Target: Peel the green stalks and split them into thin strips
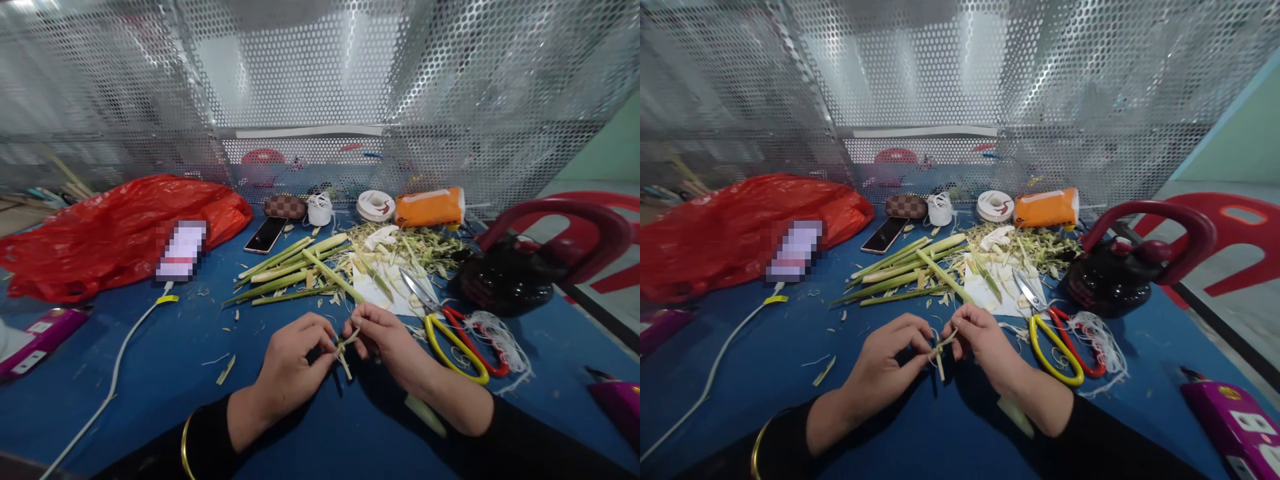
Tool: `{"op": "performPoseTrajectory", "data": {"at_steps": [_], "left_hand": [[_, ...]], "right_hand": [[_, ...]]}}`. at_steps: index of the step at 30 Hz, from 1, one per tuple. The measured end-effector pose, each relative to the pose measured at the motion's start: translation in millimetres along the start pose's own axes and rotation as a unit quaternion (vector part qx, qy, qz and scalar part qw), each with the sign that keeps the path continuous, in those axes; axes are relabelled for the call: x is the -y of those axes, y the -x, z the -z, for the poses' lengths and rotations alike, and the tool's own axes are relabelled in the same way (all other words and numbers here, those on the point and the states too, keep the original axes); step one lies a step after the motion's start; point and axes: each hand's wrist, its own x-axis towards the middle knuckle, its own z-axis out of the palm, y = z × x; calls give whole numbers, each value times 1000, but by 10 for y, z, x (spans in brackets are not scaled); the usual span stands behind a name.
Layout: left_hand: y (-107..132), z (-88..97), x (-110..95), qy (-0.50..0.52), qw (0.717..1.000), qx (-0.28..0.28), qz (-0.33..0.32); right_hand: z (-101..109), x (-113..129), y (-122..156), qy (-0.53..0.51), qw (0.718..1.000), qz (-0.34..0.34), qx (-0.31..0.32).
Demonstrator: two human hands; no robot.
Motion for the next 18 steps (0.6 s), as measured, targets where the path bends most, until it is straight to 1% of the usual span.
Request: {"op": "performPoseTrajectory", "data": {"at_steps": [3, 6, 8, 10, 13, 16, 18], "left_hand": [[1, -6, -17, 51, 998, 20, -35], [4, -23, -17, 101, 993, 53, -38], [2, -36, -14, 122, 991, 62, -11], [1, -48, -8, 131, 989, 58, 31], [4, -62, 3, 119, 987, 57, 87], [13, -72, 4, 105, 983, 78, 132], [6, -72, -5, 122, 971, 96, 182]], "right_hand": [[-8, 14, 0, -4, 1000, -2, 0], [-6, 24, 2, -11, 1000, -5, 4], [-3, 30, 7, -9, 1000, -6, 8], [-7, 38, 17, -3, 1000, -6, 8], [-35, 51, 31, 10, 1000, -4, 4], [-72, 52, 31, 24, 1000, 9, 2], [-88, 43, 27, 41, 999, 11, 4]]}}
